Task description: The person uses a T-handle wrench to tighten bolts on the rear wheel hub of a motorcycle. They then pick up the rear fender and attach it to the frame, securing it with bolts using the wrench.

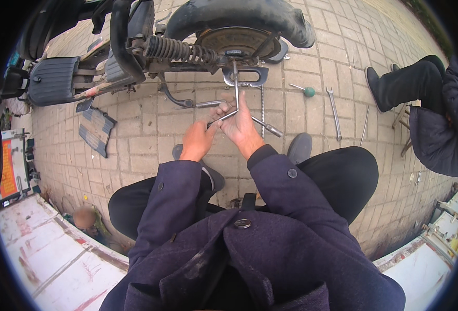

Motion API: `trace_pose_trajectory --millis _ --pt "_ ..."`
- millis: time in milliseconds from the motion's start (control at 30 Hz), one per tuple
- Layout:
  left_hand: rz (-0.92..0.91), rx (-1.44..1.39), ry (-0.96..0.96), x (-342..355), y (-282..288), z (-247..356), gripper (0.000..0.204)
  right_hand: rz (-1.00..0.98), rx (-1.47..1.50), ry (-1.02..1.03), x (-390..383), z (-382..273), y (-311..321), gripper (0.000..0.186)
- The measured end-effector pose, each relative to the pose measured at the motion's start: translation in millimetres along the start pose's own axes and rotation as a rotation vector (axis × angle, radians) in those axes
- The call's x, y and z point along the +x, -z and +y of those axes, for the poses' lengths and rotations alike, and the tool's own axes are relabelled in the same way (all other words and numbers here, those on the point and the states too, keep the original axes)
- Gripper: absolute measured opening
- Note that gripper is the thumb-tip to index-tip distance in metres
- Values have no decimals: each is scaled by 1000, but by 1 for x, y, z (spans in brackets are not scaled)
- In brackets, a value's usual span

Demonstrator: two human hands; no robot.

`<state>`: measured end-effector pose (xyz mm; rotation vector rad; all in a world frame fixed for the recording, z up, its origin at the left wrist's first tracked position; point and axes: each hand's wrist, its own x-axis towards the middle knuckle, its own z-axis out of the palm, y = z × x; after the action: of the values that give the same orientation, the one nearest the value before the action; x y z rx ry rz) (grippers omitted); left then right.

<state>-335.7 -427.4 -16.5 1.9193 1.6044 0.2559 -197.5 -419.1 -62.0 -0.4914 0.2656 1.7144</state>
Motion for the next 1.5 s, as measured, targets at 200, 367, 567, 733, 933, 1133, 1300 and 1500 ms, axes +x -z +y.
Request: trace_pose_trajectory --millis 200,367,567,733,933,1133,1300,1500 --pt "100 153 31 1 14 3 43 324 -708 -167 -46 9 -1 49" --pt "93 167 46 0 12 13 37 236 -2197 1135 -63 3 -9 42" --pt "102 253 -44 -8 24 38 41 373 -2077 704 -22 -1 -6 44" --pt "44 -193 -1 -11 42 63 45 94 -1378 859 -5 16 2 29" --pt "199 -315 -65 0 44 32 53 -28 -527 236 3 14 5 35" --pt "-108 -26 0 -1 11 -2 47 -164 -77 42 5 3 5 47" --pt "-75 -201 -20 2 8 -4 47 89 -175 55 3 2 3 56" --pt "-68 -67 65 0 25 4 44 175 -507 -147 -36 9 6 51"
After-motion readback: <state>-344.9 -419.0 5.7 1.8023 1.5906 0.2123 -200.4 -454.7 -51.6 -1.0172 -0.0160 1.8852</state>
